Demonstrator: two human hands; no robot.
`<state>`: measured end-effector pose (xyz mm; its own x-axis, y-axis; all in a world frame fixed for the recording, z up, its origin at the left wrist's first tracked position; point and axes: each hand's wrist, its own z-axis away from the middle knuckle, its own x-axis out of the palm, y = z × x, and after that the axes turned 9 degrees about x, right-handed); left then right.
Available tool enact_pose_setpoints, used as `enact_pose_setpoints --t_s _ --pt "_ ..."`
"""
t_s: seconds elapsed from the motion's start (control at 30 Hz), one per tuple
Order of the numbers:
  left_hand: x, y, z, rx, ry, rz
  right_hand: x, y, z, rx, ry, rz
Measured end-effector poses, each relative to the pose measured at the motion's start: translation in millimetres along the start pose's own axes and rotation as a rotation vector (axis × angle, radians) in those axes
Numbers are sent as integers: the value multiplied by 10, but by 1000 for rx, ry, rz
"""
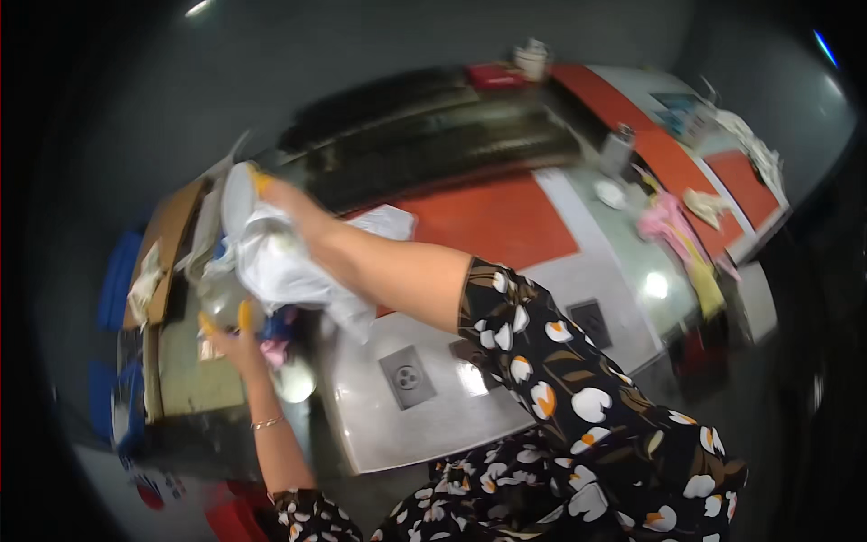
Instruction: The person cleans four small square metal plates with circular patterns on a red mat using a yellow sponge and a white cloth. They wipe the plates individually, occasionally dipping the sponge into a small bowl of liquid, and then use the cloth to dry or polish the surfaces.
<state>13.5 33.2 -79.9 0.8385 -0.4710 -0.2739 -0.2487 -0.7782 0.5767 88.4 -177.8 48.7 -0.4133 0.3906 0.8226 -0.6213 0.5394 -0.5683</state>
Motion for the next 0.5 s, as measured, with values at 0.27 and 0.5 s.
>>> enact_pose_setpoints --t_s 0.27,0.5 --pt "756 2304 510 585 -630 366 -579 -417 3322 -393 487 413" --pt "2597 4403 2221 1044 -1266 812 -1740 -519 5930 -426 1288 400"
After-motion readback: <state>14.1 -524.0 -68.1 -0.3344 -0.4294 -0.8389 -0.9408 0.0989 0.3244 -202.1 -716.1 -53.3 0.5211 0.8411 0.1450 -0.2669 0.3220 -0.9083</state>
